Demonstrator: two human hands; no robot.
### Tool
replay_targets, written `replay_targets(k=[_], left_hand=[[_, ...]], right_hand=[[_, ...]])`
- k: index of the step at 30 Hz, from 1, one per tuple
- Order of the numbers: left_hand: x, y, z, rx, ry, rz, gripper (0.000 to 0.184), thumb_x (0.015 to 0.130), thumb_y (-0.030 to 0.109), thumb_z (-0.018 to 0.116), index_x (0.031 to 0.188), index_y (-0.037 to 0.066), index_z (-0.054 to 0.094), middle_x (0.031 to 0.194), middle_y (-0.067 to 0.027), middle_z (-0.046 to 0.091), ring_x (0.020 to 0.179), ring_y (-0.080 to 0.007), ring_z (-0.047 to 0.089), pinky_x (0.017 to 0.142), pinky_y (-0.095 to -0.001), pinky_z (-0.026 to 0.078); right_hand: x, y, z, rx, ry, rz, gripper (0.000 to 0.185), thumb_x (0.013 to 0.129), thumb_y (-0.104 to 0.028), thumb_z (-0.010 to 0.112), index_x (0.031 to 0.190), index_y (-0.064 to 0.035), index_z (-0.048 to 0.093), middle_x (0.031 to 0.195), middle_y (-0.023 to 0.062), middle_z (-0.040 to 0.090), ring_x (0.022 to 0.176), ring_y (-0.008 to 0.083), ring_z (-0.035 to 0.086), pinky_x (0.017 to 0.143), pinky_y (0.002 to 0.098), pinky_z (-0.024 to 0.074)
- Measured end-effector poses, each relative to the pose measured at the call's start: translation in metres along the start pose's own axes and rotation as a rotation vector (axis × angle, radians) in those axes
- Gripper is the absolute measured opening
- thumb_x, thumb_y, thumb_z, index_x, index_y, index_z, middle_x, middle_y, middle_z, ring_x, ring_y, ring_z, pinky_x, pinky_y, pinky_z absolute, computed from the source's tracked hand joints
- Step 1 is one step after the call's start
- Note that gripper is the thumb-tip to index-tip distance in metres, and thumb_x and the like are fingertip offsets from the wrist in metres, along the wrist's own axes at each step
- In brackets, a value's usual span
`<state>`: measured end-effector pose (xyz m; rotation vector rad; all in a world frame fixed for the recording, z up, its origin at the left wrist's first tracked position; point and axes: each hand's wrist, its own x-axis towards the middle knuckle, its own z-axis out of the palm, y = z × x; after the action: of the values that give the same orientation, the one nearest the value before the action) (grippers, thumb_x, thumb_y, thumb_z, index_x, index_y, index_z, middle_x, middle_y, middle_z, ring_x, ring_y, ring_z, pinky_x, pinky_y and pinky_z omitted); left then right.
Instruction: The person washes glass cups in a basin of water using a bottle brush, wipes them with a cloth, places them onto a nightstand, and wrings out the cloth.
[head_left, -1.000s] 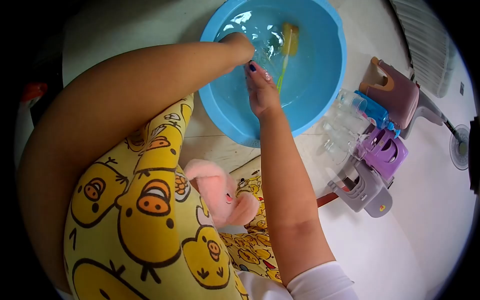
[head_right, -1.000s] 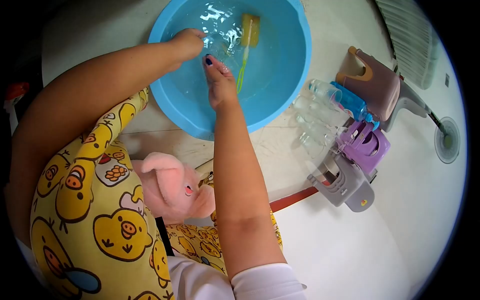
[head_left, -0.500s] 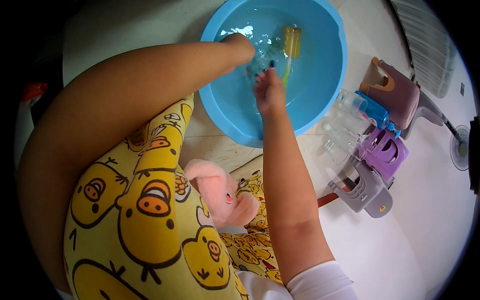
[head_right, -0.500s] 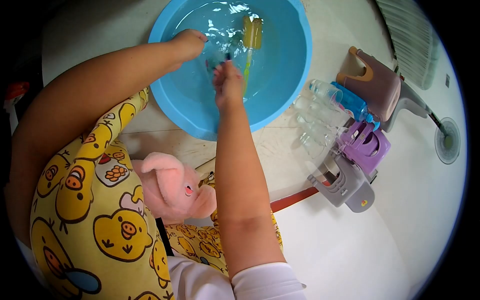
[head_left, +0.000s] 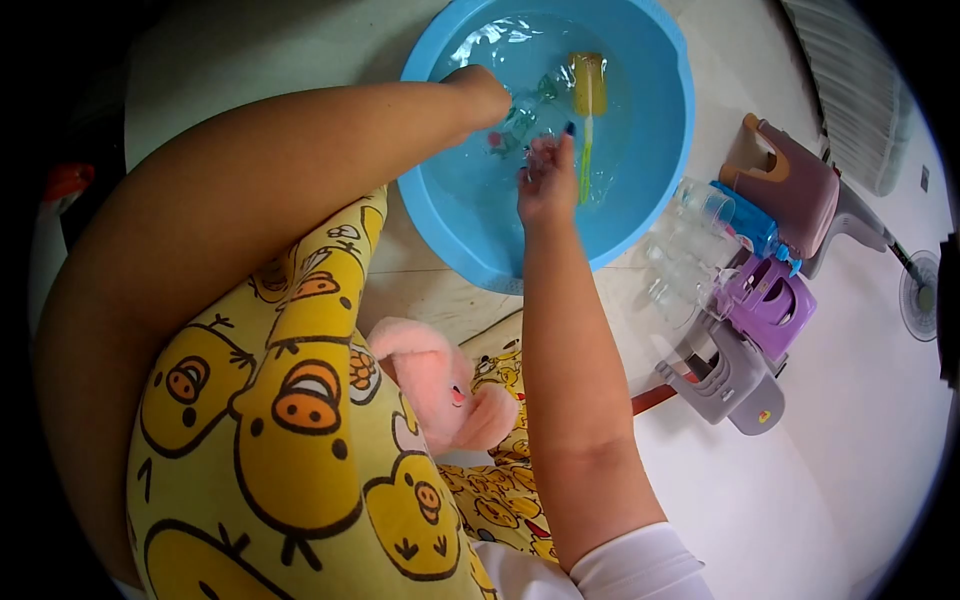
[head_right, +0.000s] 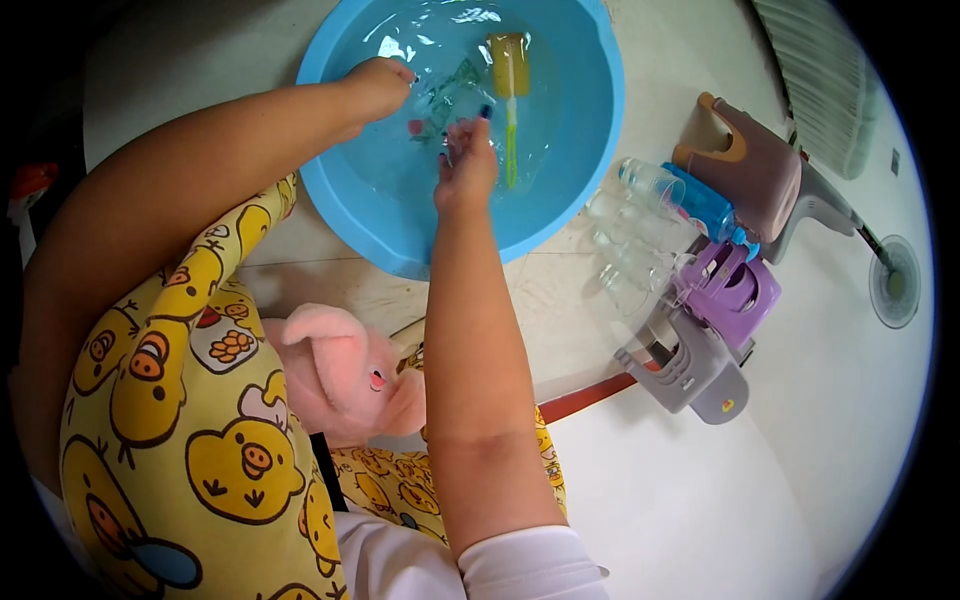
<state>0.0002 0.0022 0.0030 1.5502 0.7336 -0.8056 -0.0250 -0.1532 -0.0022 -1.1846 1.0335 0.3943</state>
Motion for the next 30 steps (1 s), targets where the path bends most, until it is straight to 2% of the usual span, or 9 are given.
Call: replay_targets(k=[2, 5, 9, 11, 14, 17, 21, 24, 30], left_hand=[[-0.001, 0.002, -0.001, -0.025, -0.026, -0.042, 0.033, 0.077, 0.008, 0.045, 0.107, 0.006, 0.055, 0.1, -0.0112, 0.057, 0.091, -0.0193, 0.052, 0.077, -0.0307, 0.042], [0.004, -0.002, -0.001, -0.006, -0.035, 0.007, 0.033, 0.076, 0.008, 0.045, 0.107, 0.006, 0.055, 0.095, -0.0099, 0.057, 0.087, -0.018, 0.052, 0.074, -0.0302, 0.042], [0.002, 0.0, -0.001, -0.031, 0.004, -0.01, 0.032, 0.076, 0.008, 0.045, 0.107, 0.006, 0.056, 0.094, -0.0095, 0.057, 0.086, -0.018, 0.052, 0.073, -0.0301, 0.042], [0.004, 0.001, -0.004, 0.062, -0.112, -0.025, 0.032, 0.076, 0.008, 0.046, 0.107, 0.006, 0.055, 0.094, -0.0092, 0.057, 0.085, -0.018, 0.052, 0.073, -0.0301, 0.042], [0.005, -0.003, 0.001, 0.01, -0.02, -0.013, 0.032, 0.076, 0.009, 0.046, 0.107, 0.006, 0.055, 0.095, -0.0092, 0.057, 0.085, -0.0179, 0.052, 0.073, -0.0301, 0.042], [0.0, 0.0, 0.0, -0.012, 0.006, -0.022, 0.033, 0.076, 0.009, 0.046, 0.107, 0.006, 0.055, 0.09, -0.0081, 0.057, 0.081, -0.0166, 0.052, 0.07, -0.0294, 0.042], [0.004, -0.002, 0.0, -0.018, -0.009, -0.021, 0.033, 0.076, 0.009, 0.046, 0.108, 0.006, 0.055, 0.09, -0.0083, 0.057, 0.081, -0.0169, 0.052, 0.07, -0.0297, 0.042], [0.005, -0.003, -0.002, -0.002, -0.081, -0.025, 0.033, 0.075, 0.009, 0.047, 0.108, 0.006, 0.054, 0.093, -0.0088, 0.056, 0.082, -0.0177, 0.052, 0.071, -0.0303, 0.042], [0.001, 0.0, -0.001, -0.022, -0.019, -0.009, 0.033, 0.075, 0.009, 0.048, 0.107, 0.005, 0.054, 0.093, -0.0089, 0.056, 0.084, -0.0176, 0.051, 0.073, -0.0298, 0.041]], right_hand=[[-0.009, 0.002, 0.001, -0.319, -0.103, -0.114, 0.03, 0.078, -0.025, 0.062, 0.105, -0.0141, 0.055, 0.102, -0.0015, 0.057, 0.097, 0.0126, 0.047, 0.084, 0.0367, 0.0314], [-0.014, 0.005, -0.006, -0.41, -0.295, -0.098, 0.026, 0.076, -0.026, 0.065, 0.096, -0.0097, 0.057, 0.091, -0.0019, 0.06, 0.09, 0.0106, 0.051, 0.076, 0.0306, 0.0345], [-0.014, -0.004, -0.002, -0.302, -0.219, -0.05, 0.028, 0.075, -0.023, 0.065, 0.097, -0.0086, 0.056, 0.094, -0.0014, 0.059, 0.089, 0.0118, 0.051, 0.074, 0.0308, 0.0363], [-0.002, -0.007, -0.003, -0.057, -0.032, 0.05, 0.022, 0.076, -0.021, 0.063, 0.096, -0.0132, 0.057, 0.098, -0.0011, 0.058, 0.092, 0.0112, 0.05, 0.076, 0.0322, 0.0366], [-0.005, 0.004, -0.007, -0.388, -0.204, -0.104, 0.023, 0.074, -0.018, 0.065, 0.094, -0.01, 0.057, 0.096, 0.0006, 0.059, 0.085, 0.0118, 0.053, 0.068, 0.0266, 0.0374], [0.005, 0.014, -0.02, -0.481, -0.287, -0.224, 0.018, 0.074, -0.018, 0.065, 0.088, -0.0103, 0.057, 0.093, 0.0006, 0.059, 0.083, 0.0121, 0.053, 0.068, 0.0269, 0.0374], [-0.007, 0.002, -0.011, -0.451, -0.228, -0.142, 0.021, 0.074, -0.016, 0.065, 0.092, -0.0086, 0.057, 0.091, 0.002, 0.059, 0.083, 0.0129, 0.053, 0.071, 0.0265, 0.0382], [-0.007, -0.002, -0.009, -0.169, -0.021, -0.014, 0.026, 0.074, -0.015, 0.064, 0.098, -0.0084, 0.058, 0.09, 0.0017, 0.06, 0.084, 0.0128, 0.053, 0.073, 0.028, 0.0386], [-0.004, 0.008, -0.016, -0.532, -0.358, -0.202, 0.023, 0.076, -0.02, 0.063, 0.095, -0.0084, 0.056, 0.089, 0.0011, 0.059, 0.085, 0.0116, 0.052, 0.072, 0.0267, 0.0386]])
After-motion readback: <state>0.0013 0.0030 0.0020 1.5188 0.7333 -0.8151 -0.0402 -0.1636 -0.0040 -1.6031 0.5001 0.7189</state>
